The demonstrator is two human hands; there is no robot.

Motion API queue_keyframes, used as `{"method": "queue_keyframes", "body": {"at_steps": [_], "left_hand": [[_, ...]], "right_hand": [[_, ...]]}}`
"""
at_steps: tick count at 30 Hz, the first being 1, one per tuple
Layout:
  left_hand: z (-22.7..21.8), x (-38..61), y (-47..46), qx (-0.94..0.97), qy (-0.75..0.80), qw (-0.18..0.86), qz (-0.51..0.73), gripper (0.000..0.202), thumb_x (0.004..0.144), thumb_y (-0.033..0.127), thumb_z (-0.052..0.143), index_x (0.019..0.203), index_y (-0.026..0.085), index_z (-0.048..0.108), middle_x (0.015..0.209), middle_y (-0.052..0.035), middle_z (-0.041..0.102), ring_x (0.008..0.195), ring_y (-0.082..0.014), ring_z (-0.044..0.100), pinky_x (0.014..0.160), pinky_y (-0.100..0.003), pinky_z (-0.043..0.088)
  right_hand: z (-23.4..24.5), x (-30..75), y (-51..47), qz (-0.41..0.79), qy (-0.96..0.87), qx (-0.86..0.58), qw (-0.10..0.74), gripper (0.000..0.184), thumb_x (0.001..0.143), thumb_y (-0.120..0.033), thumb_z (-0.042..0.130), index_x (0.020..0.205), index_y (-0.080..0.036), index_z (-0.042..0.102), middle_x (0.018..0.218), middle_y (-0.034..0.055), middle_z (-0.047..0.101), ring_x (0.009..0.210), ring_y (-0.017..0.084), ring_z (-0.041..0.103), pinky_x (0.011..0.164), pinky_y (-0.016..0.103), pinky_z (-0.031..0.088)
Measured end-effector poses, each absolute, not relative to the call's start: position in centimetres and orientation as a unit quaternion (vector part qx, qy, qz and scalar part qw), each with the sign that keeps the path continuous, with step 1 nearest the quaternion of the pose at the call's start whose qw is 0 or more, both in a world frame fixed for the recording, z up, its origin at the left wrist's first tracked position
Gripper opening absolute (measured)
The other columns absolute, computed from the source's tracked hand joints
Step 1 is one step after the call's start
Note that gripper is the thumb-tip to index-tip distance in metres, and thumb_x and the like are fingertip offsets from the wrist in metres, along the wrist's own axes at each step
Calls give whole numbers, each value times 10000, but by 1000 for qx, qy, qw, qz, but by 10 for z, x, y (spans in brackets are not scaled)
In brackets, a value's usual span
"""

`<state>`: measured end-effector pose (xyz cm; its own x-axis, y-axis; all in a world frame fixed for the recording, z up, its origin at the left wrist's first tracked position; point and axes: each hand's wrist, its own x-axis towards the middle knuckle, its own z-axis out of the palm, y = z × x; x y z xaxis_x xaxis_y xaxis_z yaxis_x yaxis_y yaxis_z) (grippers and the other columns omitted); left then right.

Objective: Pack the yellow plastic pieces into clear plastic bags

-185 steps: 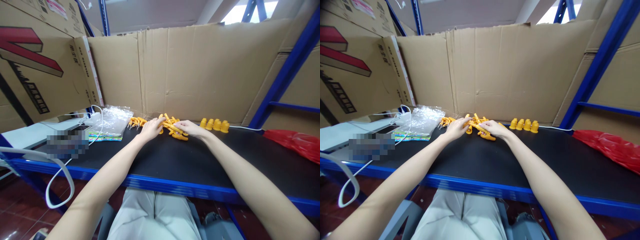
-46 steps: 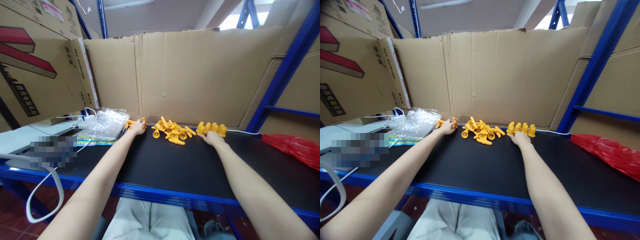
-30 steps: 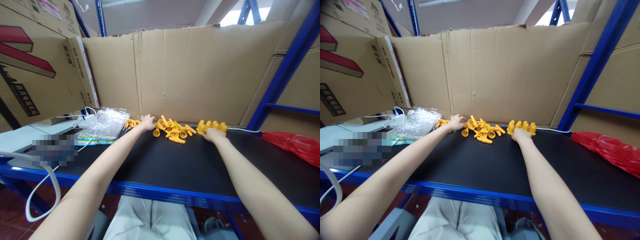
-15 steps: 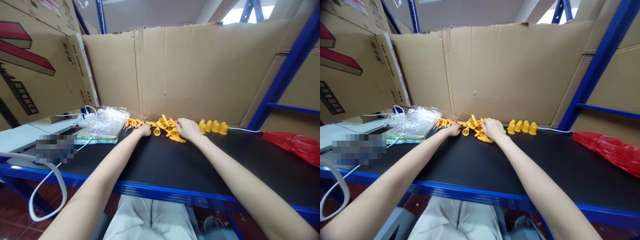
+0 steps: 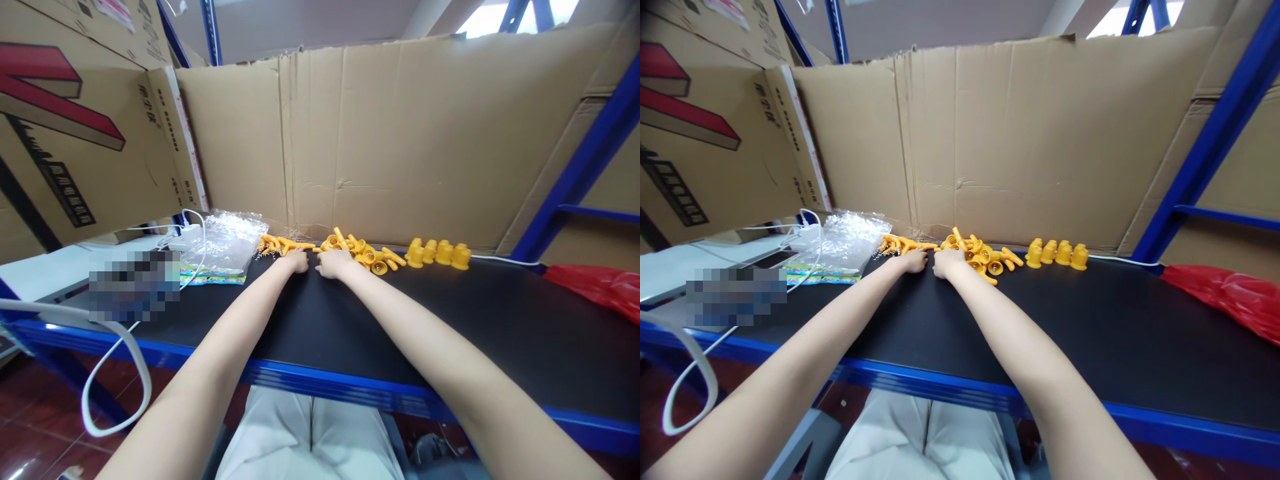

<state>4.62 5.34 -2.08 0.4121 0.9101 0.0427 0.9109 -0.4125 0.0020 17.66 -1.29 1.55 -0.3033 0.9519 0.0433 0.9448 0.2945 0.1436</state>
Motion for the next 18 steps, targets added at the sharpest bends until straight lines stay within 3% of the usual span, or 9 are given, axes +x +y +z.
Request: {"method": "queue_keyframes", "body": {"at_steps": [4, 10, 15, 18], "left_hand": [[-17, 48, 50, -820, -572, -9, 21, 474, 770, 169, 438, 1224, 76, 539, 1347, -175, 465, 1208, -253, 478, 1005, -305, 369], [-11, 53, 46, -806, -590, -26, 36, 526, 754, 175, 447, 1272, 104, 500, 1380, -148, 436, 1225, -247, 462, 1012, -303, 362], [-9, 57, 44, -795, -605, -28, 28, 522, 750, 189, 466, 1265, 115, 505, 1329, -155, 491, 1243, -272, 440, 1022, -356, 354], [-7, 58, 39, -797, -603, -24, 10, 532, 764, 195, 458, 1294, 149, 470, 1357, -130, 468, 1281, -269, 392, 1048, -387, 320]], "right_hand": [[13, 184, -10, 49, 792, 608, -27, 316, 798, -269, 503, 1084, -223, 629, 1136, 100, 624, 1068, 270, 564, 899, 428, 400], [9, 201, -6, -24, 772, 603, -199, 264, 763, -225, 515, 965, -229, 684, 1003, 71, 666, 974, 233, 596, 827, 367, 448], [9, 211, -2, -200, 680, 601, -369, 306, 763, -240, 545, 1042, -184, 657, 686, 34, 637, 587, 125, 579, 612, 265, 477], [16, 216, -6, -329, 588, 580, -457, 230, 757, -212, 554, 956, -151, 652, 593, 0, 584, 463, 73, 497, 504, 204, 447]]}}
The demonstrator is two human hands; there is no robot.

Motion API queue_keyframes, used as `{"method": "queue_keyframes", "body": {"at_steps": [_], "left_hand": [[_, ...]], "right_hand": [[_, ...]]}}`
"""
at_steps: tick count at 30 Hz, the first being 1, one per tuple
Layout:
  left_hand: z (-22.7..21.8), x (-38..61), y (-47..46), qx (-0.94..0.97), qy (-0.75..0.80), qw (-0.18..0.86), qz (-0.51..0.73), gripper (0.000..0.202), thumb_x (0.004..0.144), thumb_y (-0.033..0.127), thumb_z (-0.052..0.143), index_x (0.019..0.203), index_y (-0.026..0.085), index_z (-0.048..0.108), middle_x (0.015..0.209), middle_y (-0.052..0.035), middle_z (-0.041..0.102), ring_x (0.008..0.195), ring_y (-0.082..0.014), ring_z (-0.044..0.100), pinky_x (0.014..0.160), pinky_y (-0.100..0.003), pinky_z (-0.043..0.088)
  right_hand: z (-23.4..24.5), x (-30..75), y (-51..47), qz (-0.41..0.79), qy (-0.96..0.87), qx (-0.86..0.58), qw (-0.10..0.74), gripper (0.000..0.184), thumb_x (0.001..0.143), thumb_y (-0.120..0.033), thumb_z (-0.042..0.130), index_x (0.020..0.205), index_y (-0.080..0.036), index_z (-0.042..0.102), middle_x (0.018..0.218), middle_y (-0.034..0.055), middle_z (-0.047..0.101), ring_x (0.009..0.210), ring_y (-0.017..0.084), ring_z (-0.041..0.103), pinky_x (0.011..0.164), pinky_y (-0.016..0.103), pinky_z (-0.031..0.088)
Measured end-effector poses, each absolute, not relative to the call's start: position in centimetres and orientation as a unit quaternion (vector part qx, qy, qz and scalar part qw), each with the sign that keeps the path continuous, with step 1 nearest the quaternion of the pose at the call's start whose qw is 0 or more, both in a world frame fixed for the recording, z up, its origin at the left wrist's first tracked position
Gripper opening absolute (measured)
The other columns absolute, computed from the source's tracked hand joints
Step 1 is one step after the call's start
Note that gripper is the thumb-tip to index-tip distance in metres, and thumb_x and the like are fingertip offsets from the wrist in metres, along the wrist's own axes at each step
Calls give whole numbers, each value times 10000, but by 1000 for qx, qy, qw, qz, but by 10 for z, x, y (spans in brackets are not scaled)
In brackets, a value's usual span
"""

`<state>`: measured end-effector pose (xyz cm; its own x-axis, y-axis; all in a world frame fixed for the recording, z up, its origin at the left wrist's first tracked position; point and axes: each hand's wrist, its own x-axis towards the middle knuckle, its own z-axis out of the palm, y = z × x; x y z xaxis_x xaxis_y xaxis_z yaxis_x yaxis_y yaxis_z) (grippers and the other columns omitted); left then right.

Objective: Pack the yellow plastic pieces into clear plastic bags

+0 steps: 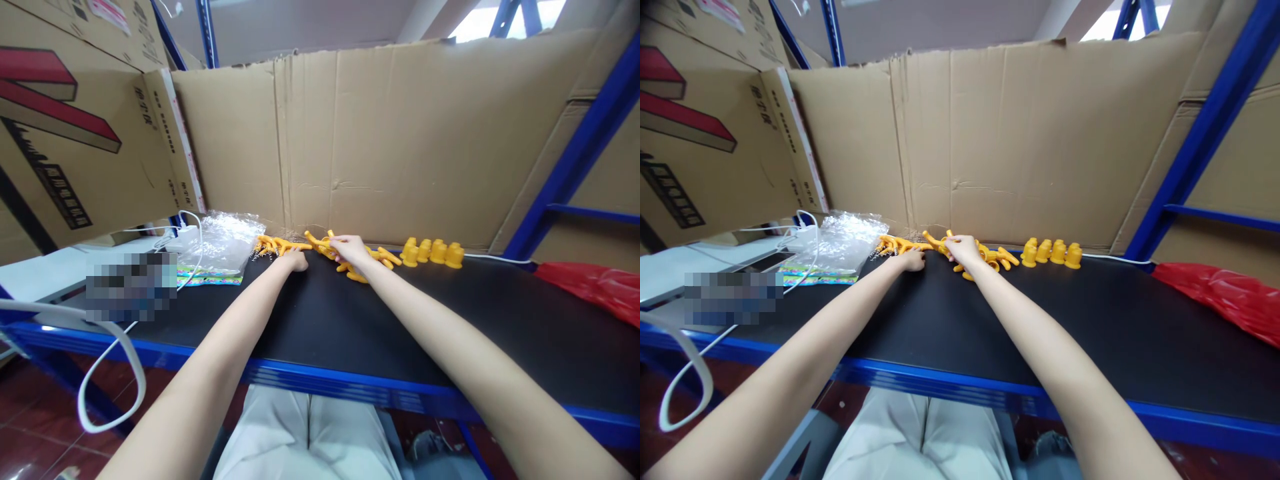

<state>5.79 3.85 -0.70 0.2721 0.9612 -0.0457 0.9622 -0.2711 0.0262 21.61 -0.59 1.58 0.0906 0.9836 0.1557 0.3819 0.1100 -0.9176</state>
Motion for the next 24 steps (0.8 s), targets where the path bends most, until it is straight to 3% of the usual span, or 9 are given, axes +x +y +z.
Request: {"method": "queue_keyframes", "body": {"at_steps": [3, 5, 8, 10, 15, 19, 24], "left_hand": [[-1, 58, 31, 787, 611, 32, 82, 554, 796, 203, 441, 1342, 119, 394, 1390, -160, 418, 1291, -276, 374, 1047, -400, 320], [6, 58, 23, 781, 590, 28, 202, 635, 811, 215, 455, 1405, 102, 264, 1431, -177, 348, 1315, -272, 335, 1051, -390, 317], [21, 62, 7, 811, 481, -11, 334, 775, 819, 236, 491, 1459, 181, 57, 1489, -118, 249, 1340, -241, 286, 1055, -359, 315], [32, 65, -6, 815, 451, -31, 361, 776, 838, 251, 489, 1460, 244, 25, 1468, -95, 296, 1273, -241, 383, 1003, -354, 370], [50, 72, -35, 785, 495, -108, 357, 637, 914, 258, 389, 1453, 343, 61, 1263, -78, 493, 999, -195, 569, 848, -306, 450], [46, 72, -44, 789, 504, -178, 303, 535, 933, 251, 334, 1434, 360, 183, 1175, -65, 503, 932, -168, 588, 796, -260, 459], [31, 65, -42, 812, 498, -188, 238, 469, 924, 225, 314, 1385, 312, 320, 1172, -81, 494, 946, -196, 596, 779, -287, 473]], "right_hand": [[27, 223, -15, 426, -536, -532, 497, 103, 765, -211, 567, 815, -143, 627, 582, 1, 574, 448, 57, 468, 470, 181, 433], [33, 228, -22, 448, -529, -504, 515, 81, 774, -216, 573, 755, -145, 605, 596, 11, 577, 454, 57, 462, 472, 183, 438], [40, 236, -29, 448, -548, -475, 523, 132, 787, -262, 586, 725, -146, 591, 633, 31, 587, 494, 72, 480, 491, 197, 452], [42, 242, -31, 453, -577, -453, 507, 181, 785, -314, 601, 745, -137, 601, 663, 44, 597, 537, 87, 506, 521, 212, 466], [45, 258, -34, 491, -645, -378, 447, 248, 760, -377, 624, 776, -129, 621, 681, 25, 588, 598, 90, 519, 612, 230, 466], [44, 266, -42, 512, -673, -364, 390, 253, 770, -383, 602, 764, -130, 607, 684, 24, 580, 620, 95, 524, 662, 252, 462], [33, 268, -46, 467, -725, -412, 295, 324, 803, -449, 534, 812, -133, 602, 746, 55, 615, 693, 128, 571, 706, 286, 460]]}}
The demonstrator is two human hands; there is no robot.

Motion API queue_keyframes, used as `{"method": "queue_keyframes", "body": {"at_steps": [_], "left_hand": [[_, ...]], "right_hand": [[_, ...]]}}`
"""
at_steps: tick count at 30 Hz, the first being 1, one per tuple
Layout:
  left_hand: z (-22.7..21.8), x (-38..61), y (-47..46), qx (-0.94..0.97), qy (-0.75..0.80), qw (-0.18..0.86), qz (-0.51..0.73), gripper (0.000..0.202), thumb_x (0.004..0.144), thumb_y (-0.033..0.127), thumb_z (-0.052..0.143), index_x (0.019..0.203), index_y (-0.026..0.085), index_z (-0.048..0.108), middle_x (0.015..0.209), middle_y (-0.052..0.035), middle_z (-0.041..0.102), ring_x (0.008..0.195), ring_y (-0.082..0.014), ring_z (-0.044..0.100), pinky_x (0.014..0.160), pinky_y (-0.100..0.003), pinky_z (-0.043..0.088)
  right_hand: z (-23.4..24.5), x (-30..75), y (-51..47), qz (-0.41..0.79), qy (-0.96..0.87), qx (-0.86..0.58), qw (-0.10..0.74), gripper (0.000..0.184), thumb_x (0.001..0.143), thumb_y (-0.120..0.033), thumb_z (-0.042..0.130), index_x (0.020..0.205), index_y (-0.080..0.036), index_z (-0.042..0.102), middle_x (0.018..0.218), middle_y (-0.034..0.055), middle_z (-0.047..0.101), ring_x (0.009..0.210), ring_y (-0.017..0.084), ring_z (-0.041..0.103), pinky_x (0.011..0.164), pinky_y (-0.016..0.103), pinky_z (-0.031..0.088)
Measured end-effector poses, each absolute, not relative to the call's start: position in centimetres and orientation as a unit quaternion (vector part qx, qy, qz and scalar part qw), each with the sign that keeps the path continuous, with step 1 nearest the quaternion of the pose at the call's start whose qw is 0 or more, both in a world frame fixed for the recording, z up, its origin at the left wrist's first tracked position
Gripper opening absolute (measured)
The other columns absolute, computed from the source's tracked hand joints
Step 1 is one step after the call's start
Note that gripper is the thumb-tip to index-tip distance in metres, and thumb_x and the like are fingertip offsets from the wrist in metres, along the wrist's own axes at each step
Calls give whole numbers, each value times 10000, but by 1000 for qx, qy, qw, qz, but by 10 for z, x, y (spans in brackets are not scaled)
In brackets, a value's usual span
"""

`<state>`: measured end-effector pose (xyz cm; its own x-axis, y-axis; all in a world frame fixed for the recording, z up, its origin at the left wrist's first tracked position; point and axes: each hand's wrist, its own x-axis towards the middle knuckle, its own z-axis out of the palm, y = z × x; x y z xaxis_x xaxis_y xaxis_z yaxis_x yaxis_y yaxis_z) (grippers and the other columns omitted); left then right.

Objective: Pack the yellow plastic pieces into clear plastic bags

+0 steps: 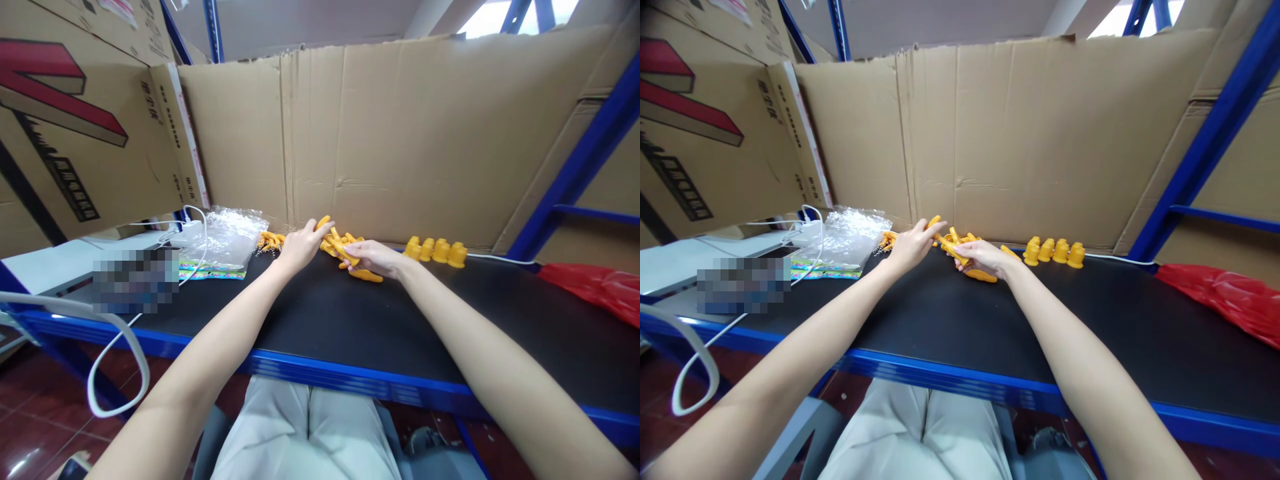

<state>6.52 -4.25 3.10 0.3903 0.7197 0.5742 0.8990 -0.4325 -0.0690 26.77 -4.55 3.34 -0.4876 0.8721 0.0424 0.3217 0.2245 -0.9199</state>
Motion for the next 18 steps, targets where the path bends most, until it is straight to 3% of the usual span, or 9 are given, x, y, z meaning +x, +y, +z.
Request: {"method": "queue_keyframes", "body": {"at_steps": [3, 8, 11, 14, 16, 18], "left_hand": [[23, 63, -39, -828, -490, 167, -215, 454, 918, 244, 324, 1371, 278, 334, 1191, -90, 510, 953, -212, 602, 801, -319, 468], [11, 65, -27, -829, -512, 52, -219, 368, 853, 303, 459, 1205, 215, 518, 1088, -79, 620, 997, -233, 587, 845, -334, 452], [11, 69, -26, -817, -516, -76, -244, 287, 803, 329, 527, 1042, 195, 610, 879, -49, 660, 800, -185, 624, 730, -287, 481], [15, 72, -30, -811, -484, -245, -220, 242, 785, 345, 547, 911, 154, 625, 635, 4, 581, 442, -92, 496, 493, -235, 443], [18, 71, -32, -799, -470, -305, -218, 220, 778, 333, 552, 847, 137, 624, 581, 25, 533, 354, -54, 389, 415, -214, 389], [18, 70, -33, -791, -485, -285, -240, 198, 761, 307, 566, 837, 137, 634, 575, 24, 536, 371, -56, 402, 422, -208, 385]], "right_hand": [[27, 267, -41, 341, -783, -448, 264, 309, 821, -427, 519, 871, -134, 604, 803, 66, 638, 724, 146, 583, 698, 284, 440], [23, 263, -41, -55, -839, -499, 211, 217, 816, -230, 534, 1018, -166, 581, 996, 95, 631, 924, 223, 552, 838, 377, 360], [26, 259, -46, -219, -841, -462, 176, 219, 840, -138, 443, 1011, -150, 580, 974, 104, 618, 971, 233, 512, 931, 438, 263], [29, 259, -49, -305, -824, -449, 164, 263, 856, -99, 368, 987, -142, 592, 973, 114, 608, 974, 233, 491, 973, 447, 186], [28, 262, -47, -317, -820, -452, 151, 268, 853, -89, 359, 961, -139, 599, 957, 118, 609, 953, 231, 495, 958, 426, 198], [25, 264, -45, -287, -833, -455, 132, 222, 848, -117, 404, 951, -134, 599, 934, 115, 620, 929, 228, 511, 918, 397, 237]]}}
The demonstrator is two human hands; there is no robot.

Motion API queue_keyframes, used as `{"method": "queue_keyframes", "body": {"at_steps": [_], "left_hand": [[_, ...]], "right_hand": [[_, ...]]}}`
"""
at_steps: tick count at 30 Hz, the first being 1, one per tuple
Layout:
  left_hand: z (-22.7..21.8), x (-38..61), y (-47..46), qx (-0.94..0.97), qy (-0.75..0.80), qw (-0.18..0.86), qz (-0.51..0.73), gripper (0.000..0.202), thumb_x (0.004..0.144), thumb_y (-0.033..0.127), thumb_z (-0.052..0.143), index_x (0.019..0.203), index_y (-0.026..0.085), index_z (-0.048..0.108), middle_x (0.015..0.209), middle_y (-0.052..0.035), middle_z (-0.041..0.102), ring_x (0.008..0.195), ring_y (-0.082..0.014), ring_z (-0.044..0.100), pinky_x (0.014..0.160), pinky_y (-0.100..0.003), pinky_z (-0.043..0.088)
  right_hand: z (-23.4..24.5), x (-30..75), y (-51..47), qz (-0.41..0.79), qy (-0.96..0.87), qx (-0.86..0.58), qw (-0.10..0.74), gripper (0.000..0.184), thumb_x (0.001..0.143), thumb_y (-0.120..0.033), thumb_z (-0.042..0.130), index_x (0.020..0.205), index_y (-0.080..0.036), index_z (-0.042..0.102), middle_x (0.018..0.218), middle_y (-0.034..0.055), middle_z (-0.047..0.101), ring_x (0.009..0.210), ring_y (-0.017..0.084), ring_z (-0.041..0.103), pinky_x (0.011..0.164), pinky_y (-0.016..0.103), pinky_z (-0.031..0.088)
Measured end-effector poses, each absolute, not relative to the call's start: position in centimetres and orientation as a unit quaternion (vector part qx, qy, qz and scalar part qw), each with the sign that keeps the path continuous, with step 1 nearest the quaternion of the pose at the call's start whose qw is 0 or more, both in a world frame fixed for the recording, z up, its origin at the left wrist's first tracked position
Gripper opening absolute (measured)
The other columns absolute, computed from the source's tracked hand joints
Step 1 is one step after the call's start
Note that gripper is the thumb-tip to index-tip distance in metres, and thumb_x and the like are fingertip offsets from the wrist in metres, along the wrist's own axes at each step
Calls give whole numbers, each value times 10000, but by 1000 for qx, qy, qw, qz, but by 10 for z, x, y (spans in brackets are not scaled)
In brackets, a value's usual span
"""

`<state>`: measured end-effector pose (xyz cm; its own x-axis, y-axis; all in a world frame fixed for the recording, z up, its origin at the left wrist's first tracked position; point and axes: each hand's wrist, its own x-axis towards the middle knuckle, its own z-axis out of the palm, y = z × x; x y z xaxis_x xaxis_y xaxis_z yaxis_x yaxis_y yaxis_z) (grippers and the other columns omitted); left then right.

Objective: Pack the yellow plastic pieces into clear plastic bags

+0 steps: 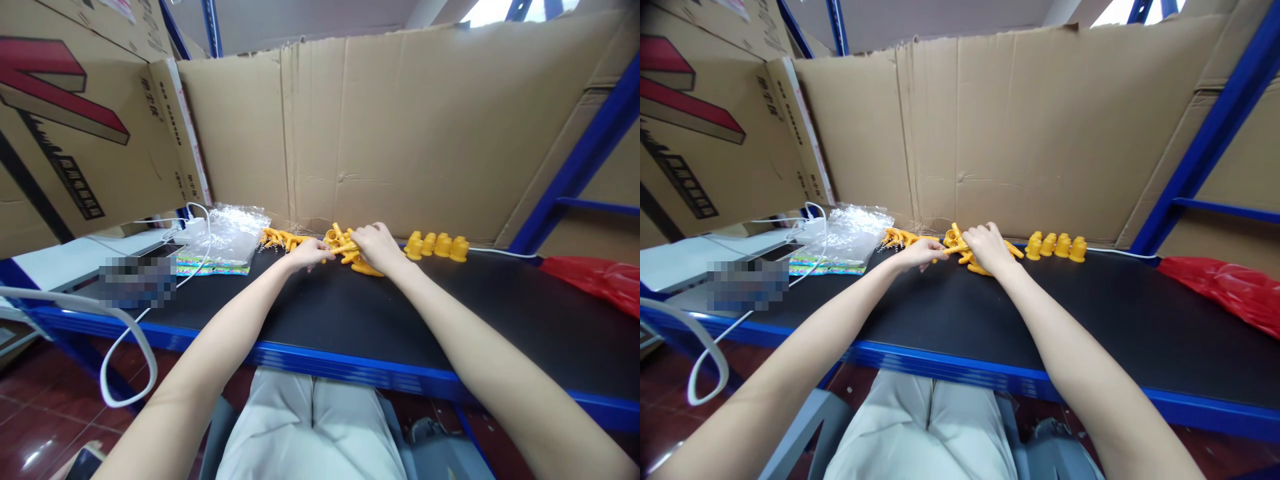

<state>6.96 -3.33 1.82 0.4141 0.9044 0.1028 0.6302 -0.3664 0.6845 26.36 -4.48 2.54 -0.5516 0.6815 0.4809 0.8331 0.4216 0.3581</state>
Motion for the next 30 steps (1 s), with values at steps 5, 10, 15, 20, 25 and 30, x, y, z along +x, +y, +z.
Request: {"method": "queue_keyframes", "body": {"at_steps": [5, 10, 15, 20, 25, 30], "left_hand": [[13, 62, -32, 807, 524, 48, 266, 277, 747, 263, 552, 998, 199, 653, 831, -41, 672, 776, -179, 618, 707, -275, 470], [10, 62, -32, 815, 520, -64, 249, 349, 787, 295, 496, 1112, 230, 605, 942, -64, 675, 896, -237, 624, 788, -339, 462], [9, 64, -28, 809, 511, -16, 289, 334, 760, 264, 516, 1070, 219, 629, 927, -63, 677, 874, -215, 621, 773, -308, 462], [9, 66, -23, 788, 509, 124, 323, 242, 709, 243, 580, 927, 174, 656, 688, -19, 635, 645, -137, 587, 609, -232, 447], [12, 67, -29, 745, 494, 342, 289, 120, 719, 270, 593, 720, 150, 586, 522, 46, 459, 371, -40, 347, 382, -186, 295], [15, 65, -35, 726, 482, 404, 279, 161, 716, 280, 608, 648, 151, 541, 513, 55, 409, 352, -27, 300, 337, -185, 237]], "right_hand": [[15, 261, -42, -202, -861, -450, 125, 274, 902, -331, 420, 1033, -155, 585, 1051, 114, 625, 1001, 234, 525, 861, 361, 270], [17, 259, -43, -192, -855, -462, 132, 242, 907, -298, 419, 1004, -158, 591, 1035, 100, 638, 992, 227, 531, 848, 349, 269], [23, 258, -47, -215, -847, -466, 135, 208, 889, -267, 451, 963, -142, 600, 988, 104, 646, 965, 234, 525, 876, 377, 242], [25, 259, -47, -251, -845, -452, 136, 193, 882, -228, 444, 965, -138, 593, 977, 111, 635, 953, 233, 507, 913, 423, 201], [26, 258, -49, -291, -839, -435, 151, 234, 882, -168, 396, 1043, -159, 565, 974, 104, 616, 952, 230, 483, 919, 436, 196], [26, 261, -47, -332, -818, -436, 172, 259, 858, -112, 353, 1025, -157, 545, 965, 102, 596, 937, 226, 475, 940, 432, 194]]}}
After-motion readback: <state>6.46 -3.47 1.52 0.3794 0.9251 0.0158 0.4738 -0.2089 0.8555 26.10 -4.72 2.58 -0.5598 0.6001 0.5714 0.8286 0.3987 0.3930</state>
